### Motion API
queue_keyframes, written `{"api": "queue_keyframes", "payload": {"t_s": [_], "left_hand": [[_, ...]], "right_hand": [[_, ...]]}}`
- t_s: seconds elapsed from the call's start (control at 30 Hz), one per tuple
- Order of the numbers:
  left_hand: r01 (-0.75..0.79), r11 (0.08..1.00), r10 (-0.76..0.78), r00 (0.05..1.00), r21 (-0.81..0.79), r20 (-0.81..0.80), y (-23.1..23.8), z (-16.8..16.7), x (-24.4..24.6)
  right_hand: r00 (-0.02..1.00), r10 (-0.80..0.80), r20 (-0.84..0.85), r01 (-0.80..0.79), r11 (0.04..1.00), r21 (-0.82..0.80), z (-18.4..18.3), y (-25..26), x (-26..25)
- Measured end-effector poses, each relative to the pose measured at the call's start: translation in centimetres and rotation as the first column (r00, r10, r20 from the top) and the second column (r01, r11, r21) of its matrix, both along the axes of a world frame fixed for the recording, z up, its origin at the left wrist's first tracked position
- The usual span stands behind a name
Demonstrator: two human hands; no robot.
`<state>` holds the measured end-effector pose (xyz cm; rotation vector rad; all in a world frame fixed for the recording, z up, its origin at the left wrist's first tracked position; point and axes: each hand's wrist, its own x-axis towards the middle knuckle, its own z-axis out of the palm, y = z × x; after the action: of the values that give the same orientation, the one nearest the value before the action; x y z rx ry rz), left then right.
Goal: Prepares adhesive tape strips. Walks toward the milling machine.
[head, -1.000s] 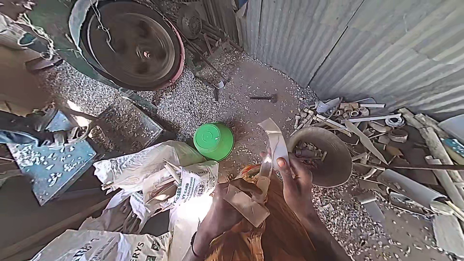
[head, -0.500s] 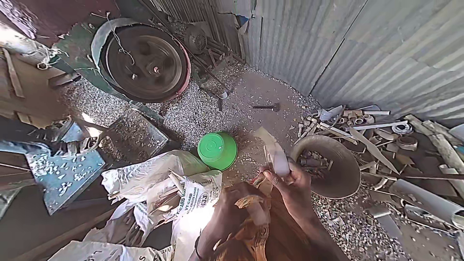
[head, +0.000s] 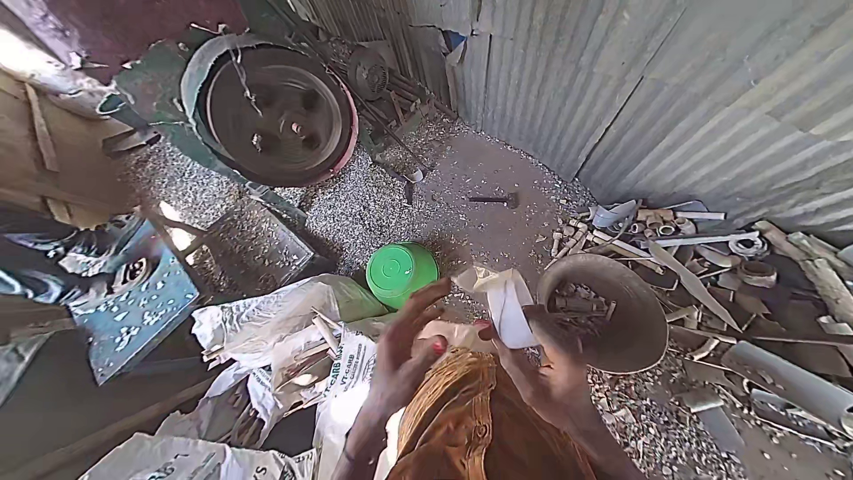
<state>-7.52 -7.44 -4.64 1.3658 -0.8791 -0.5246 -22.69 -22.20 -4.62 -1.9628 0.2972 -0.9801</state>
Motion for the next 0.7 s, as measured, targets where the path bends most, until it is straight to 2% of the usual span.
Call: {"api": "queue_keyframes", "payload": {"t_s": [0.07, 0.13, 0.2, 0.27, 0.37, 0.5, 0.6, 0.7], "left_hand": [[0.006, 0.993, -0.007, 1.000, -0.119, -0.006, -2.0, 1.0, -0.7], [-0.063, 0.982, 0.064, 0.998, -0.178, 0.000, -2.5, 1.1, -0.9], [-0.175, 0.972, 0.170, 0.985, -0.158, -0.043, -2.4, 0.9, -1.1], [-0.219, 0.969, 0.203, 0.970, -0.117, -0.130, -2.2, 1.0, -1.3], [-0.189, 0.979, 0.163, 0.947, -0.071, -0.278, -2.0, 1.0, -1.4], [-0.101, 0.994, 0.065, 0.870, -0.047, -0.488, -1.4, 1.5, -1.0], [-0.082, 0.996, 0.055, 0.887, -0.039, -0.459, -1.0, 0.7, -0.9], [-0.031, 0.998, 0.011, 0.944, -0.055, -0.331, -0.5, -0.6, -1.0]], "right_hand": [[1.000, 0.017, -0.015, -0.017, 0.999, -0.040, -0.1, 1.3, 0.4], [0.999, 0.033, -0.017, -0.035, 0.996, -0.087, -0.2, 2.1, 0.6], [0.999, 0.038, -0.026, -0.041, 0.993, -0.108, -0.4, 2.6, 0.5], [0.998, 0.041, -0.037, -0.045, 0.992, -0.114, -0.7, 2.8, 0.2], [0.999, 0.029, -0.044, -0.033, 0.996, -0.089, -1.2, 3.2, -0.1], [0.998, 0.016, -0.059, -0.018, 0.999, -0.032, -1.2, 3.3, -0.4], [0.998, 0.035, -0.058, -0.035, 0.999, -0.003, -1.4, 3.5, -0.6], [0.997, 0.066, -0.039, -0.066, 0.998, 0.008, -1.8, 3.7, -0.7]]}}
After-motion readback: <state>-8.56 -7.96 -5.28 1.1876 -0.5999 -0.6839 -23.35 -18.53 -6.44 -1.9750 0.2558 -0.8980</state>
